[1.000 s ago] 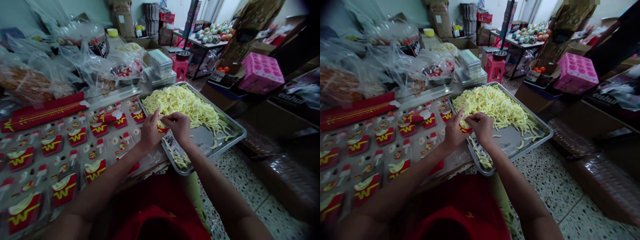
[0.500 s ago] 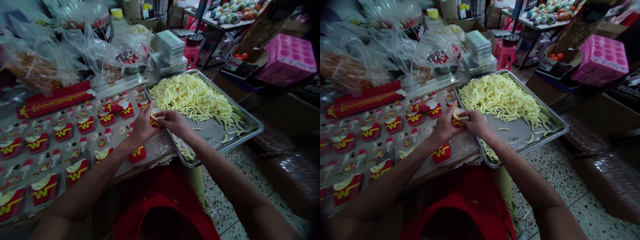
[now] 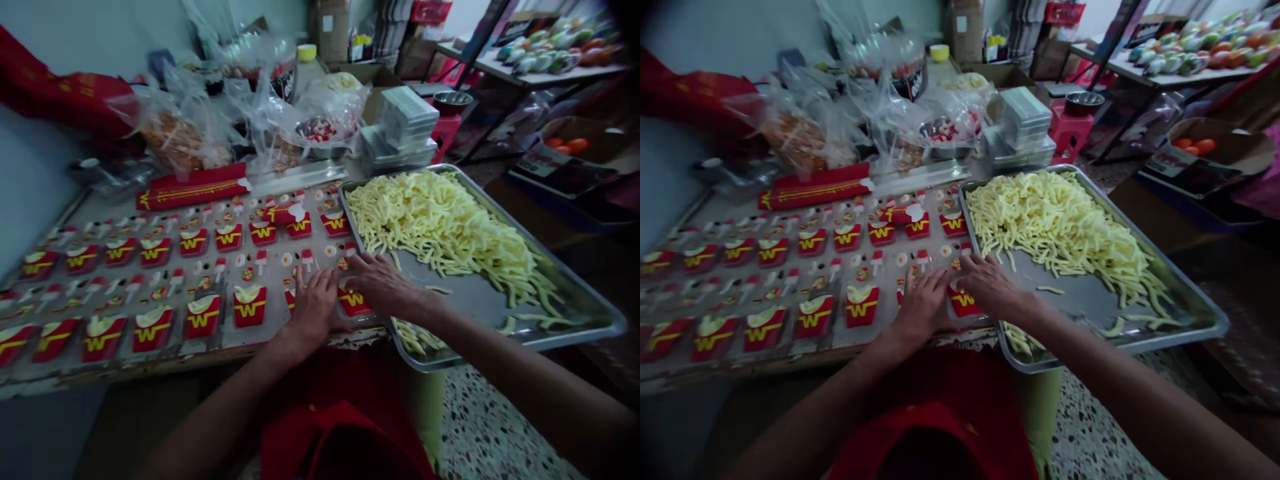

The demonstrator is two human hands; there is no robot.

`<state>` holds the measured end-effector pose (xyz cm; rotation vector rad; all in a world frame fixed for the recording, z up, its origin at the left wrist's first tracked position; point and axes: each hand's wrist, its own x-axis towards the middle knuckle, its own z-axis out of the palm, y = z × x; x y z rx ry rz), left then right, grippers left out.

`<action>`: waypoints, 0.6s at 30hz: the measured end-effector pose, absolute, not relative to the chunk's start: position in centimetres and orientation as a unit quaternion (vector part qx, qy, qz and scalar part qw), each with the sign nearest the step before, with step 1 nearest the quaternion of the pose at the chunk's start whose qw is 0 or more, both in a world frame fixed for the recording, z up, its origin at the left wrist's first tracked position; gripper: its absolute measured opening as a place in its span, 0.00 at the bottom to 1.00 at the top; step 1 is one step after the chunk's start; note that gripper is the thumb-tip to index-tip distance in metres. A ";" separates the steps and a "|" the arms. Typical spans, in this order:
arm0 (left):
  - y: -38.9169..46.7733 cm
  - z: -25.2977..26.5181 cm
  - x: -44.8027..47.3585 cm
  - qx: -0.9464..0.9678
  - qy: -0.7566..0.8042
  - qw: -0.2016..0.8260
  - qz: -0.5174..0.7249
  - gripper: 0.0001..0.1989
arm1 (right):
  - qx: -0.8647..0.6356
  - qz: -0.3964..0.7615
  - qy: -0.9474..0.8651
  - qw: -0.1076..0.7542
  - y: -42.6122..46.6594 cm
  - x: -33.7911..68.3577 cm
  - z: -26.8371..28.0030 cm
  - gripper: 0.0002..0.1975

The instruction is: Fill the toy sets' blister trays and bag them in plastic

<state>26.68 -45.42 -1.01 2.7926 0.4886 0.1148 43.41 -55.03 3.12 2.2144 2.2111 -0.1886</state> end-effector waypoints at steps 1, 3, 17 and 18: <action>-45.3 -0.8 26.6 0.974 0.166 0.151 0.036 0.55 | 0.702 -0.051 0.710 0.008 -55.1 43.2 3.0 0.08; -44.8 -0.2 26.3 0.975 0.156 0.156 0.037 0.58 | 0.699 -0.061 0.713 0.009 -55.3 43.2 3.0 0.08; -19.7 2.9 33.5 0.997 0.062 0.043 -0.020 0.43 | 0.737 -0.166 0.574 -0.317 -58.9 45.9 2.7 0.13; -19.5 2.5 33.8 0.998 0.058 0.036 -0.015 0.40 | 0.741 -0.156 0.560 -0.336 -59.6 45.9 2.1 0.12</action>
